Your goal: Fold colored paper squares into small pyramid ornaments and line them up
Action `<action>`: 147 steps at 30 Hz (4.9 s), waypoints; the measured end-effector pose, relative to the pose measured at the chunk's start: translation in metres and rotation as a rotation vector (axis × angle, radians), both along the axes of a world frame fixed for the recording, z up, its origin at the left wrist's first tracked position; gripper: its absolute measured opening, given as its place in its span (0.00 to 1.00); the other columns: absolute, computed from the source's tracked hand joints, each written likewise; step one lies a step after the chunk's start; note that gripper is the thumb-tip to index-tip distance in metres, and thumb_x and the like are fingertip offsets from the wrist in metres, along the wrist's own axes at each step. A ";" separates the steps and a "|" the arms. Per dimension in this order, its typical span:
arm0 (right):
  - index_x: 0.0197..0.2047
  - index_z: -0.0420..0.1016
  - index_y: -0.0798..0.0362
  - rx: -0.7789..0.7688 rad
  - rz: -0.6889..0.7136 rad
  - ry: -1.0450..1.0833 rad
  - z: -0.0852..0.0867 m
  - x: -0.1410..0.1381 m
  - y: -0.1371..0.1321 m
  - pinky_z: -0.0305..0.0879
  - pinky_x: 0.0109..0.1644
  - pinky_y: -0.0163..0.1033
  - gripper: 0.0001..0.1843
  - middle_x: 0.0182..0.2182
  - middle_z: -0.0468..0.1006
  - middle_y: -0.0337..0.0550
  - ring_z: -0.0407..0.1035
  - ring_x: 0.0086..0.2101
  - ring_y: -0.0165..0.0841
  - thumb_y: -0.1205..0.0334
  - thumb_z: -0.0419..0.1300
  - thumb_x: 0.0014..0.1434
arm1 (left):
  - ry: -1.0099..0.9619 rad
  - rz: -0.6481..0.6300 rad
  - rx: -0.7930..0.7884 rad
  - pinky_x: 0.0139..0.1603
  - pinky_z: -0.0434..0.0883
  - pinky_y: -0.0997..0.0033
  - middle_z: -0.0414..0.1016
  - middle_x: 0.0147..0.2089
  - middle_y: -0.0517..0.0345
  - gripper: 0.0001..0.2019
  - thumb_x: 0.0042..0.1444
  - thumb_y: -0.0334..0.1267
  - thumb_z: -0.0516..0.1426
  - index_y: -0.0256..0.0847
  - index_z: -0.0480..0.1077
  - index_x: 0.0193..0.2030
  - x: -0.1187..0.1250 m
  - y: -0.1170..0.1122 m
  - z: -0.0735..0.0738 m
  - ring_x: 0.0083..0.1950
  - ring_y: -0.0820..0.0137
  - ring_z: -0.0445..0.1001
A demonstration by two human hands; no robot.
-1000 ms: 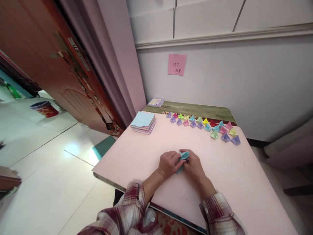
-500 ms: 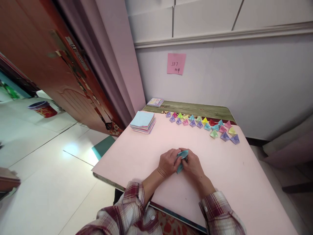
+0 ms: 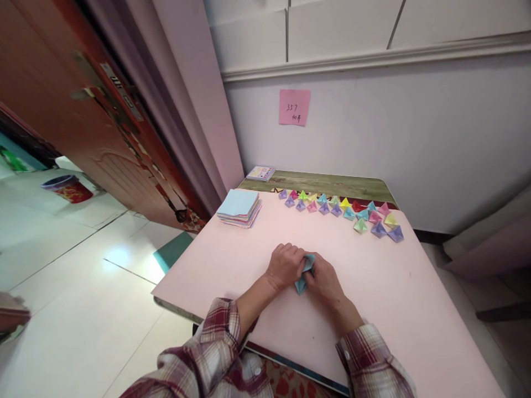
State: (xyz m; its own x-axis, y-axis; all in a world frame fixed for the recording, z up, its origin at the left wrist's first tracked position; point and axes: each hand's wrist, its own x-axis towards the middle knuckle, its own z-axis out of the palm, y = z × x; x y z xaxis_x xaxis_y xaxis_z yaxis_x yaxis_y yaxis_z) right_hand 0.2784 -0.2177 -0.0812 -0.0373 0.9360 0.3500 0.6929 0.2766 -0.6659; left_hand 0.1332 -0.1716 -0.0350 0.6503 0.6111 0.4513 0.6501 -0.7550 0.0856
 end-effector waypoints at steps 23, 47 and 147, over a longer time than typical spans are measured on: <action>0.57 0.68 0.54 -0.015 0.023 0.020 0.007 -0.001 -0.004 0.69 0.53 0.44 0.21 0.49 0.76 0.49 0.72 0.47 0.37 0.65 0.49 0.62 | -0.051 0.161 -0.401 0.48 0.70 0.66 0.75 0.47 0.53 0.13 0.56 0.31 0.52 0.41 0.68 0.48 -0.008 -0.043 0.010 0.49 0.63 0.72; 0.42 0.73 0.51 0.010 -0.079 -0.138 0.014 -0.004 -0.009 0.63 0.34 0.34 0.10 0.39 0.78 0.43 0.71 0.31 0.31 0.65 0.53 0.58 | 0.051 0.296 -0.362 0.36 0.68 0.68 0.78 0.38 0.54 0.08 0.61 0.37 0.50 0.41 0.69 0.43 0.003 -0.034 0.009 0.40 0.64 0.76; 0.51 0.75 0.48 -0.321 -0.041 1.140 0.026 -0.001 0.000 0.72 0.39 0.41 0.23 0.44 0.76 0.46 0.73 0.36 0.34 0.47 0.65 0.54 | -1.404 0.228 -1.534 0.27 0.66 0.73 0.75 0.24 0.57 0.14 0.40 0.39 0.66 0.34 0.76 0.34 -0.012 -0.006 0.005 0.23 0.73 0.69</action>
